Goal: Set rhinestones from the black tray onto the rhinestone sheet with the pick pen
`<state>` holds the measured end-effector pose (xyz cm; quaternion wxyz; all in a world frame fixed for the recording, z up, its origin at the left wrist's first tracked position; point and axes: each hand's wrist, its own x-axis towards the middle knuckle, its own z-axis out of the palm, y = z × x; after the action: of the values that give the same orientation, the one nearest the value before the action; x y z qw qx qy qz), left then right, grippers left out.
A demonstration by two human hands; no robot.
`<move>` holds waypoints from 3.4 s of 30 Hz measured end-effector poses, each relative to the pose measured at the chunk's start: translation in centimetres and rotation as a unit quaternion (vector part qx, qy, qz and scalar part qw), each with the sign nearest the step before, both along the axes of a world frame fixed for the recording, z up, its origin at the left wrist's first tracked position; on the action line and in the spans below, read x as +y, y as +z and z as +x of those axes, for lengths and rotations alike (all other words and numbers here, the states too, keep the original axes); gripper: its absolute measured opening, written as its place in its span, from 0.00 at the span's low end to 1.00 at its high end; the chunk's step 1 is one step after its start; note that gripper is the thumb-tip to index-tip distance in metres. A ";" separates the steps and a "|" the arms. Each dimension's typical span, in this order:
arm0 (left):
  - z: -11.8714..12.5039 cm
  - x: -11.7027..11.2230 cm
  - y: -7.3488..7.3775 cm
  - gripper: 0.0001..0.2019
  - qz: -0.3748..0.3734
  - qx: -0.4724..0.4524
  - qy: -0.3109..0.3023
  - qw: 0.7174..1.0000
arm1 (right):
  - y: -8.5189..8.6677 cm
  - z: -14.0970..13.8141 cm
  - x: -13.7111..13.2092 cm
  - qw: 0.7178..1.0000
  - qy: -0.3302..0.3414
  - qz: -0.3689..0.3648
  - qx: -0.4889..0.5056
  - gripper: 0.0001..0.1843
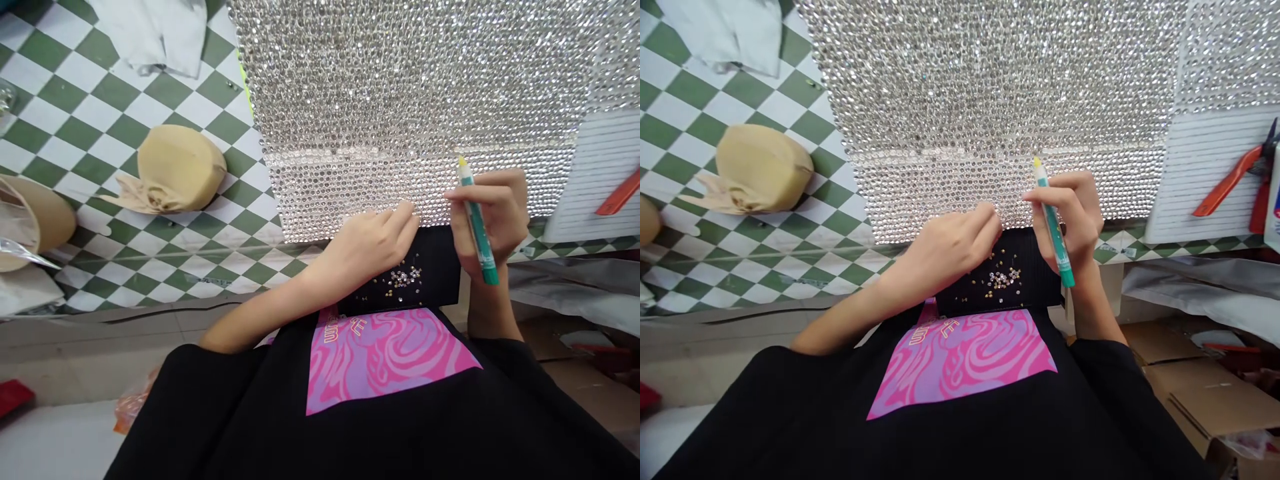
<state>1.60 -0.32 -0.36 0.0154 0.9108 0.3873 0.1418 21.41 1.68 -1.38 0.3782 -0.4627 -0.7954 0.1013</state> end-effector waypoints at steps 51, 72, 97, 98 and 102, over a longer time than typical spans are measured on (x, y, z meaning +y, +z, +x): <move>-4.9 0.9 -2.2 0.10 0.052 -0.329 0.241 0.911 | -0.4 -2.8 0.2 0.962 -0.011 -0.129 0.241 0.04; -5.1 0.7 -1.6 0.10 0.029 -0.362 0.278 0.890 | -0.8 -5.9 4.9 0.983 0.032 -0.105 0.149 0.09; -5.1 1.3 -2.4 0.10 0.078 -0.376 0.233 0.894 | -0.4 1.9 -6.5 0.966 0.105 -0.210 0.109 0.14; -5.1 1.2 -2.5 0.10 0.072 -0.378 0.234 0.893 | -0.6 1.8 -6.6 0.967 0.106 -0.206 0.108 0.14; -5.2 1.2 -2.5 0.10 0.064 -0.381 0.232 0.893 | -1.0 1.4 -6.8 0.970 0.111 -0.195 0.091 0.13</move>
<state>-3.56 0.83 -2.90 0.0703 0.6703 0.5423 0.5017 22.84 -5.15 -2.38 0.3376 -0.4252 -0.7690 0.3375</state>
